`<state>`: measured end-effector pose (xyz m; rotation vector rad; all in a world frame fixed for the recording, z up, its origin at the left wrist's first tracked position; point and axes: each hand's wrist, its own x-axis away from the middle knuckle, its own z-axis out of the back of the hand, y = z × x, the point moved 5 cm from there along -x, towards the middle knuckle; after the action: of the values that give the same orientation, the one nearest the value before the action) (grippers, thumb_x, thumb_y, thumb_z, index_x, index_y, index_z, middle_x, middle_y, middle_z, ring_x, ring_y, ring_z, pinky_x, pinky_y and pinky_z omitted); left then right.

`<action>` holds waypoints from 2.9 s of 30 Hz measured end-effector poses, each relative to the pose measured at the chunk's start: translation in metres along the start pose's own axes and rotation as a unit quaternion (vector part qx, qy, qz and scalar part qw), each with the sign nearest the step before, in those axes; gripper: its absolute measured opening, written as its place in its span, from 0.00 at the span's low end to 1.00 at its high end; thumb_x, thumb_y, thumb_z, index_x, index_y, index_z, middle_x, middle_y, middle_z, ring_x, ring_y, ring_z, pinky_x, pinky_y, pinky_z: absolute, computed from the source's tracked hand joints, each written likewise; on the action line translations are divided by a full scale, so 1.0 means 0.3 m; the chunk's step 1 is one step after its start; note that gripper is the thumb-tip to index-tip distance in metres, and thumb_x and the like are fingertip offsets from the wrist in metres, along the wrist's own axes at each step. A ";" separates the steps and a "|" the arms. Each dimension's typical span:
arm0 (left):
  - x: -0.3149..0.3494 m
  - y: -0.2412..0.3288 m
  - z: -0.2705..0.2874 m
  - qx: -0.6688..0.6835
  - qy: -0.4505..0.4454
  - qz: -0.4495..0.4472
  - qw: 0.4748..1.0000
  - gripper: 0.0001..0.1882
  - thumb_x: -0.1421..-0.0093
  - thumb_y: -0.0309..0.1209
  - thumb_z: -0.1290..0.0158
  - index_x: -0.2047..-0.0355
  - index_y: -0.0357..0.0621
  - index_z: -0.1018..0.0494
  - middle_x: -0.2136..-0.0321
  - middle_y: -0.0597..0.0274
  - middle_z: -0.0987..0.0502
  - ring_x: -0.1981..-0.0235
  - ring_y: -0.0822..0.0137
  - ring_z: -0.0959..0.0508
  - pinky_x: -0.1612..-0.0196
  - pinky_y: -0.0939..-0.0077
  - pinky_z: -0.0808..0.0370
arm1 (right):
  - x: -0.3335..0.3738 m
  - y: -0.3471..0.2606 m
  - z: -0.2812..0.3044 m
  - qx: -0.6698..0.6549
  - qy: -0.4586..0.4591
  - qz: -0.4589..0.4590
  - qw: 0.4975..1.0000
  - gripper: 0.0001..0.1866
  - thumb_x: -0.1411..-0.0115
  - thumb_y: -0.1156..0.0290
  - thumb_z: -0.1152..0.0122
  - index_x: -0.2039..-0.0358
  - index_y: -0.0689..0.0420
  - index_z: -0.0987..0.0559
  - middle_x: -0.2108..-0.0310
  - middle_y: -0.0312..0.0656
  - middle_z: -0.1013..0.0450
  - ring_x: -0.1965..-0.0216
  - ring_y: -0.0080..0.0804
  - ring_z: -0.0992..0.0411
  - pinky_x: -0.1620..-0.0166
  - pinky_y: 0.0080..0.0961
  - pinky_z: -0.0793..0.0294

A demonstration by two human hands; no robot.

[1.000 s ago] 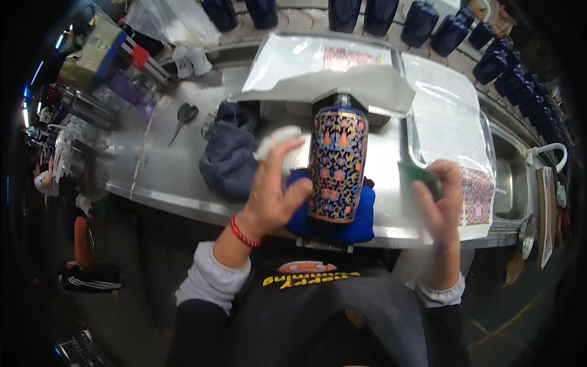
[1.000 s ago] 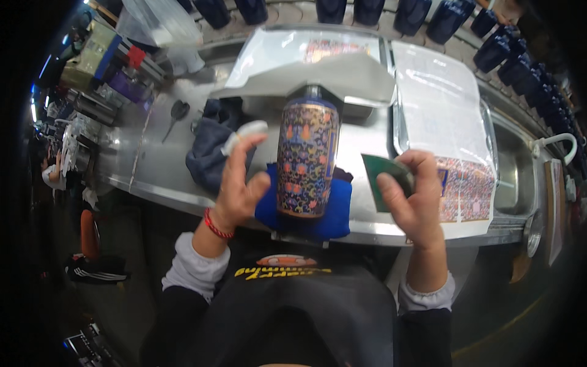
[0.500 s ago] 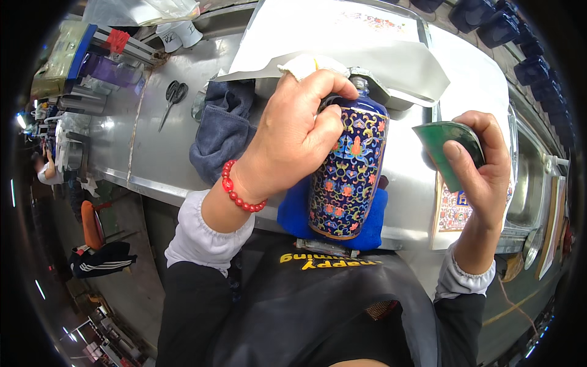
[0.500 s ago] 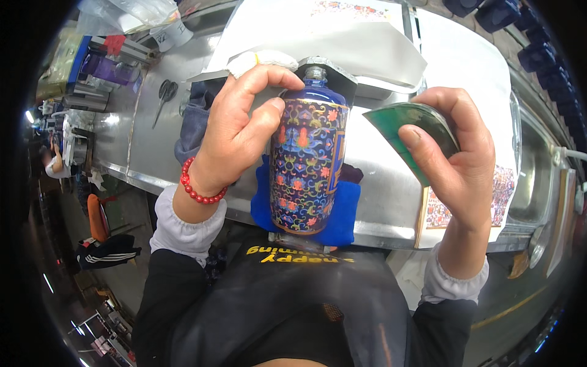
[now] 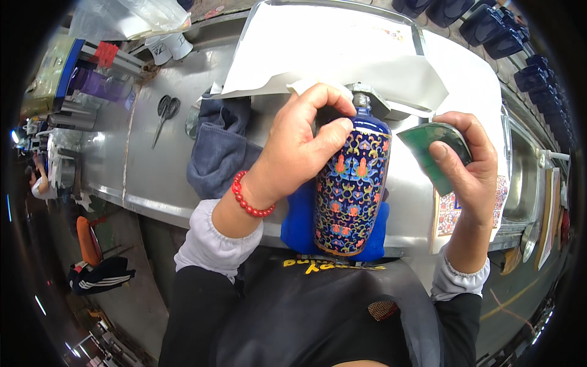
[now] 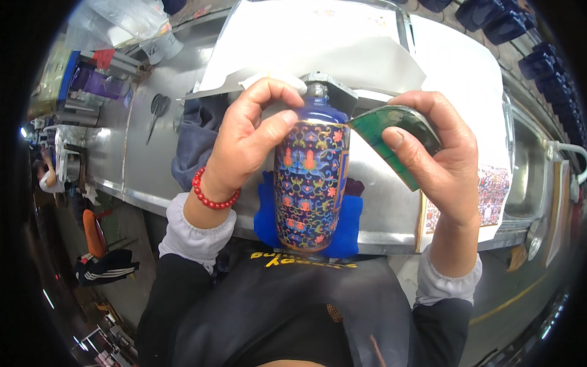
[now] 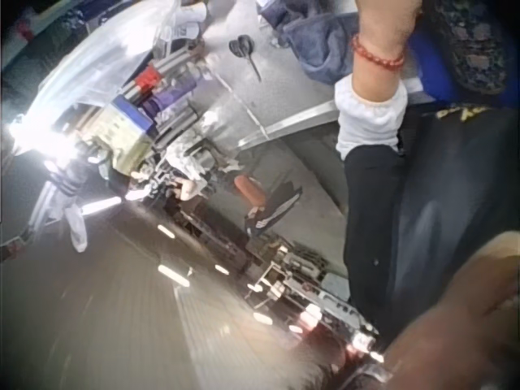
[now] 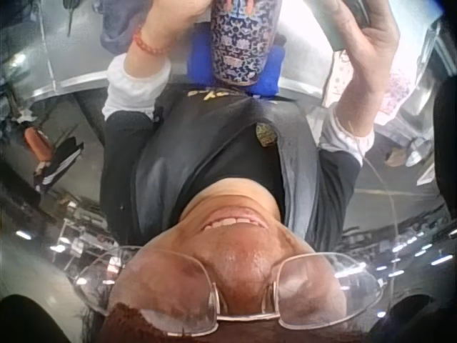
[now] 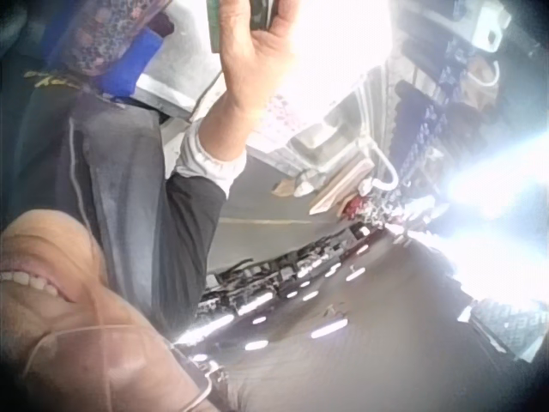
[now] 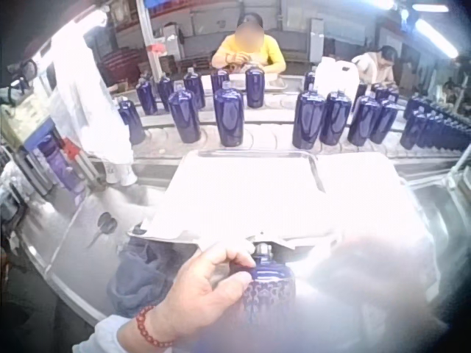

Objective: The person holds a decorated ceramic vase on a blue cloth and repeatedly rubs its surface with a small green pad while rotating the vase to access different sides. The person occasionally pauses to inspect the vase before continuing the rubbing motion.

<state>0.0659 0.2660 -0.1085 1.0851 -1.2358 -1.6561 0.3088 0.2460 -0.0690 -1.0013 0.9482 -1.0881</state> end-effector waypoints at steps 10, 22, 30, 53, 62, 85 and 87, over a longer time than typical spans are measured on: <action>0.004 0.039 0.036 -0.051 0.022 -0.039 0.998 0.09 0.38 0.26 0.50 0.59 0.39 0.23 0.61 0.55 0.21 0.58 0.58 0.24 0.49 0.66 0.28 | -0.087 -0.049 -0.031 0.086 -0.011 0.055 0.995 0.16 0.39 0.73 0.30 0.52 0.64 0.19 0.64 0.40 0.19 0.63 0.22 0.22 0.59 0.19 0.25; 0.029 0.157 -0.029 -0.307 0.044 -0.162 0.937 0.13 0.46 0.20 0.46 0.59 0.41 0.23 0.58 0.52 0.23 0.51 0.49 0.27 0.35 0.45 0.40 | -0.123 -0.028 -0.005 0.090 -0.037 0.093 0.991 0.16 0.40 0.72 0.31 0.52 0.65 0.19 0.67 0.42 0.20 0.67 0.23 0.23 0.63 0.20 0.25; 0.044 0.182 -0.055 -0.377 0.055 -0.170 0.909 0.14 0.48 0.18 0.47 0.60 0.40 0.23 0.59 0.49 0.23 0.54 0.47 0.24 0.34 0.42 0.41 | -0.133 -0.035 -0.011 0.089 -0.061 0.136 0.985 0.16 0.40 0.73 0.31 0.53 0.65 0.19 0.69 0.42 0.21 0.70 0.23 0.23 0.66 0.20 0.26; 0.031 0.180 -0.042 -0.343 0.047 -0.164 0.924 0.13 0.48 0.18 0.47 0.61 0.39 0.24 0.55 0.44 0.24 0.52 0.44 0.26 0.37 0.48 0.37 | -0.196 -0.069 -0.033 0.117 -0.099 0.170 0.973 0.12 0.40 0.70 0.29 0.60 0.63 0.20 0.73 0.39 0.22 0.72 0.25 0.22 0.69 0.21 0.27; 0.031 0.168 -0.041 -0.322 0.050 -0.138 0.935 0.10 0.45 0.22 0.46 0.61 0.42 0.26 0.58 0.52 0.25 0.53 0.46 0.28 0.34 0.39 0.42 | -0.219 -0.089 -0.051 0.127 -0.157 0.189 0.961 0.14 0.42 0.68 0.29 0.60 0.64 0.18 0.70 0.40 0.21 0.71 0.26 0.23 0.66 0.22 0.26; 0.054 0.039 0.022 -0.100 0.087 -0.048 0.990 0.08 0.38 0.26 0.44 0.59 0.38 0.28 0.61 0.53 0.26 0.57 0.55 0.27 0.49 0.65 0.31 | -0.313 -0.178 -0.094 0.179 -0.250 0.169 0.936 0.15 0.41 0.76 0.33 0.53 0.63 0.19 0.65 0.45 0.19 0.67 0.29 0.21 0.63 0.25 0.23; 0.039 0.018 0.017 -0.053 0.073 -0.029 0.995 0.09 0.38 0.27 0.44 0.59 0.37 0.28 0.61 0.54 0.26 0.56 0.57 0.27 0.49 0.66 0.30 | -0.246 -0.190 -0.089 0.210 -0.175 0.220 0.937 0.21 0.41 0.85 0.40 0.47 0.63 0.21 0.56 0.51 0.19 0.58 0.36 0.19 0.54 0.29 0.20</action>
<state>0.0577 0.2556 -0.1045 1.1635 -1.0197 -1.6350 0.2547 0.3042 -0.0134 -0.5631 0.5732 -0.6627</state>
